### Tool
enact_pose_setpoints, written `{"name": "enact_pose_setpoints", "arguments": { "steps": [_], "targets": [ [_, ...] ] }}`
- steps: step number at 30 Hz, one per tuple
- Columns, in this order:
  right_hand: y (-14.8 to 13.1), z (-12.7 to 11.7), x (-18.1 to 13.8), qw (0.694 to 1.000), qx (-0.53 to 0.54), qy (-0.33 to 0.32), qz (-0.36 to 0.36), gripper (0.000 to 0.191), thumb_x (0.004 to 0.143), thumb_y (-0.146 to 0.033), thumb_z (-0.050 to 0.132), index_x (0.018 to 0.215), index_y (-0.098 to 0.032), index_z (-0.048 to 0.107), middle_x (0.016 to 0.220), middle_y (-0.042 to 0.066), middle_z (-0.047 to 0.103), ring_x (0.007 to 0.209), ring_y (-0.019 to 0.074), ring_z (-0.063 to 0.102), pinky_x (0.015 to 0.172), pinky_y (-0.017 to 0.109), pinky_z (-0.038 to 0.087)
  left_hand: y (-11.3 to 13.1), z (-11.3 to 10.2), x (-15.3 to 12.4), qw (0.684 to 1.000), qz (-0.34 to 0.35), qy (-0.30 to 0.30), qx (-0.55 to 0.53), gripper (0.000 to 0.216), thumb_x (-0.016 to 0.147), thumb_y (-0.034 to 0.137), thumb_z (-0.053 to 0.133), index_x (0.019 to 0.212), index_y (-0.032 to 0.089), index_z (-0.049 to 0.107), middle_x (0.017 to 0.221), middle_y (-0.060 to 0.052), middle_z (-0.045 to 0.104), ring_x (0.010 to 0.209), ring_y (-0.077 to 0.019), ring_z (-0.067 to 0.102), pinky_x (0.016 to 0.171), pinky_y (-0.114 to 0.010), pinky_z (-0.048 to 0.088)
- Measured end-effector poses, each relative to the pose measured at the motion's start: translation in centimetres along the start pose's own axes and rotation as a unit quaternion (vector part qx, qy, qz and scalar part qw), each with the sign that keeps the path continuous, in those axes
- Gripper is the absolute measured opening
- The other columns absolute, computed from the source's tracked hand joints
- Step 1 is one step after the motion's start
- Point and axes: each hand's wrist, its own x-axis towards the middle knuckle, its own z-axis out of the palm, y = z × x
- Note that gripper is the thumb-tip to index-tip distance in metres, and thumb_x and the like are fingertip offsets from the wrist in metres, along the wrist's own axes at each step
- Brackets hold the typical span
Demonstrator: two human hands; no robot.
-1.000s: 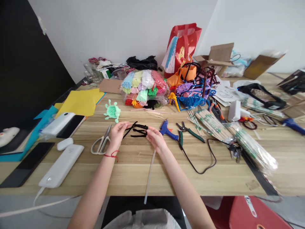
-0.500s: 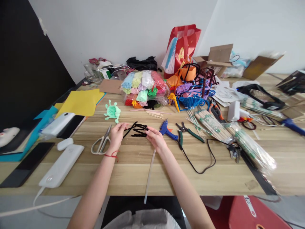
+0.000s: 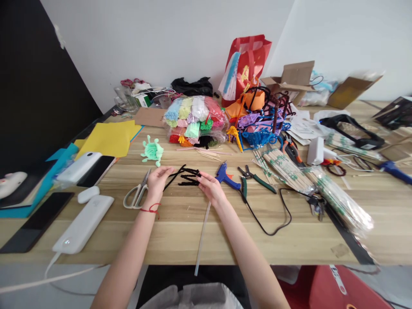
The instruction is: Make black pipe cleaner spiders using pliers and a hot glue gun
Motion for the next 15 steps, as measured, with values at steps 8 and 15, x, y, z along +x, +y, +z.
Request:
{"name": "enact_pose_setpoints", "arguments": {
  "steps": [8, 15],
  "targets": [
    [-0.02, -0.03, 0.09, 1.000, 0.009, 0.008, 0.003, 0.037, 0.053, -0.015, 0.084, 0.087, -0.022, 0.072, 0.077, -0.002, 0.074, 0.071, 0.0114, 0.066, 0.068, 0.023, 0.047, 0.07, 0.29, 0.05, 0.997, 0.007, -0.060, -0.038, 0.031, 0.073, 0.042, 0.071, 0.085, 0.014, 0.064, 0.086, -0.010, 0.074, 0.087, -0.0225, 0.071, 0.093, -0.043, 0.052],
    [-0.19, 0.04, -0.01, 1.000, 0.012, 0.010, 0.011, 0.037, 0.053, -0.014, 0.083, 0.088, -0.022, 0.071, 0.078, -0.001, 0.074, 0.069, 0.0109, 0.066, 0.067, 0.023, 0.047, 0.05, 0.13, 0.08, 0.997, 0.000, -0.059, -0.042, 0.034, 0.073, 0.041, 0.072, 0.089, 0.013, 0.062, 0.090, -0.013, 0.074, 0.091, -0.0242, 0.071, 0.095, -0.043, 0.051]
  ]
}}
